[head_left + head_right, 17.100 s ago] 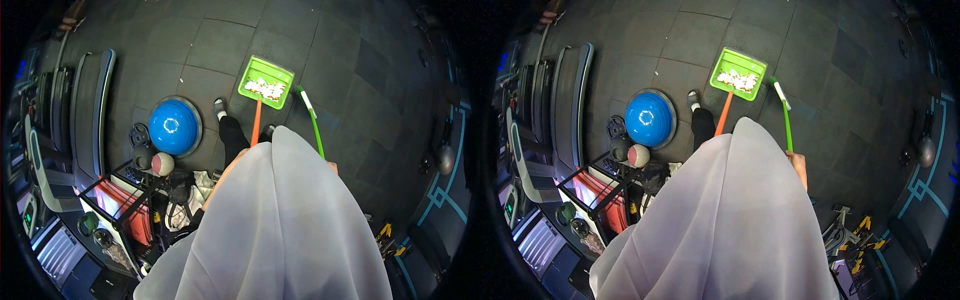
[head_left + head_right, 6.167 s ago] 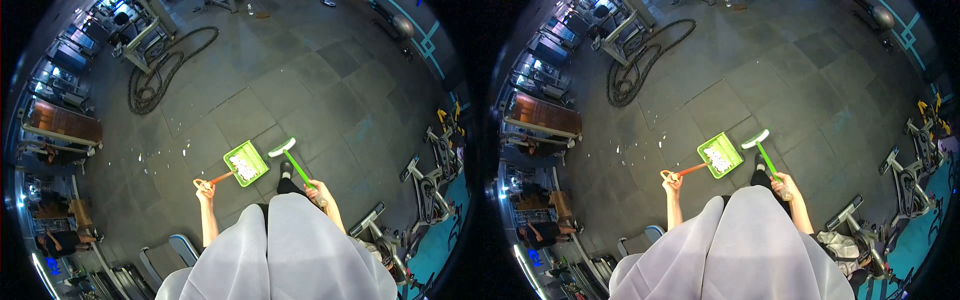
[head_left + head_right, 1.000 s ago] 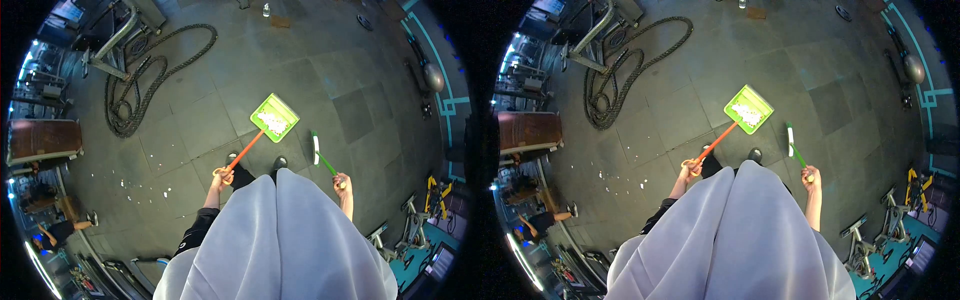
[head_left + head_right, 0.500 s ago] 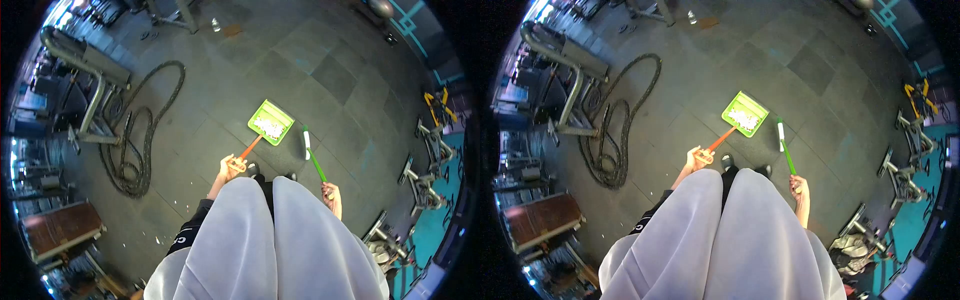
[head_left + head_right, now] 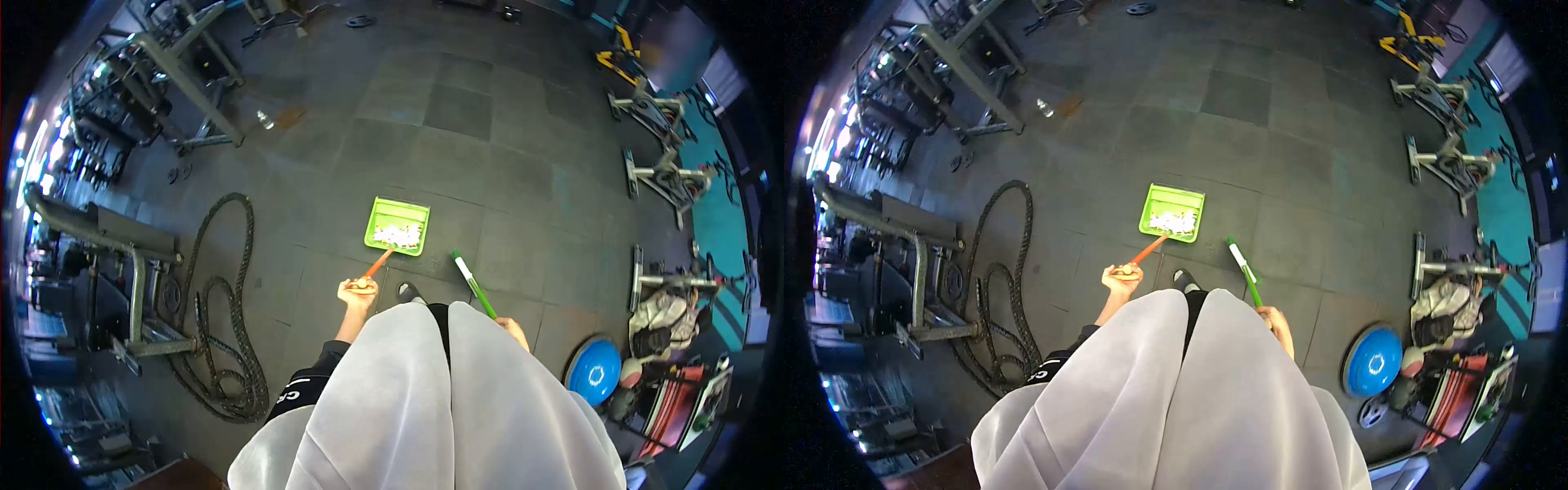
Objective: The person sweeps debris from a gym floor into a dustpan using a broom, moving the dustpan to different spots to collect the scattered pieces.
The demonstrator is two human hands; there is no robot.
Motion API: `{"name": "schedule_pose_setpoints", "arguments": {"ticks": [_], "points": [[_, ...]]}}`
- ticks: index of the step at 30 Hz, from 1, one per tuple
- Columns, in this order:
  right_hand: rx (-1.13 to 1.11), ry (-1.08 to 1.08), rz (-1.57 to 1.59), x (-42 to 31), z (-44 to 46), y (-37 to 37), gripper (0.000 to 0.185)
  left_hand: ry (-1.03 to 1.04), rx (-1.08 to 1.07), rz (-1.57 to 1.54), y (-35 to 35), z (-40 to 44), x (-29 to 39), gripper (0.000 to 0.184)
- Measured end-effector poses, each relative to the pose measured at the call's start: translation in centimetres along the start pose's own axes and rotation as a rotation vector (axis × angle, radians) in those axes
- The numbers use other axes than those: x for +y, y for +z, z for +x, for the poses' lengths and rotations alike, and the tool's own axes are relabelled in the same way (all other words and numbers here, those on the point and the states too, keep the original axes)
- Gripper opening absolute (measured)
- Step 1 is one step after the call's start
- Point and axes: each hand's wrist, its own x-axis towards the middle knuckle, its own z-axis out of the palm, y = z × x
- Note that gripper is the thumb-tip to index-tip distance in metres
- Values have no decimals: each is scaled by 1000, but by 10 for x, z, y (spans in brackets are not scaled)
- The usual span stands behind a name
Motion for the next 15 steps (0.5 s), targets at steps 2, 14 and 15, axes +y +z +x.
{"name": "schedule_pose_setpoints", "arguments": {"ticks": [2,14,15], "points": [[122,-193,-265,27,-24,14,31,-72,-84,-79,-2,-12,-4,25],[69,344,728,95,-132,82,5,-32,-30,41,-26,-80,19,52],[70,362,734,99,-137,82,6,-46,-77,89,-31,-92,23,52]]}}
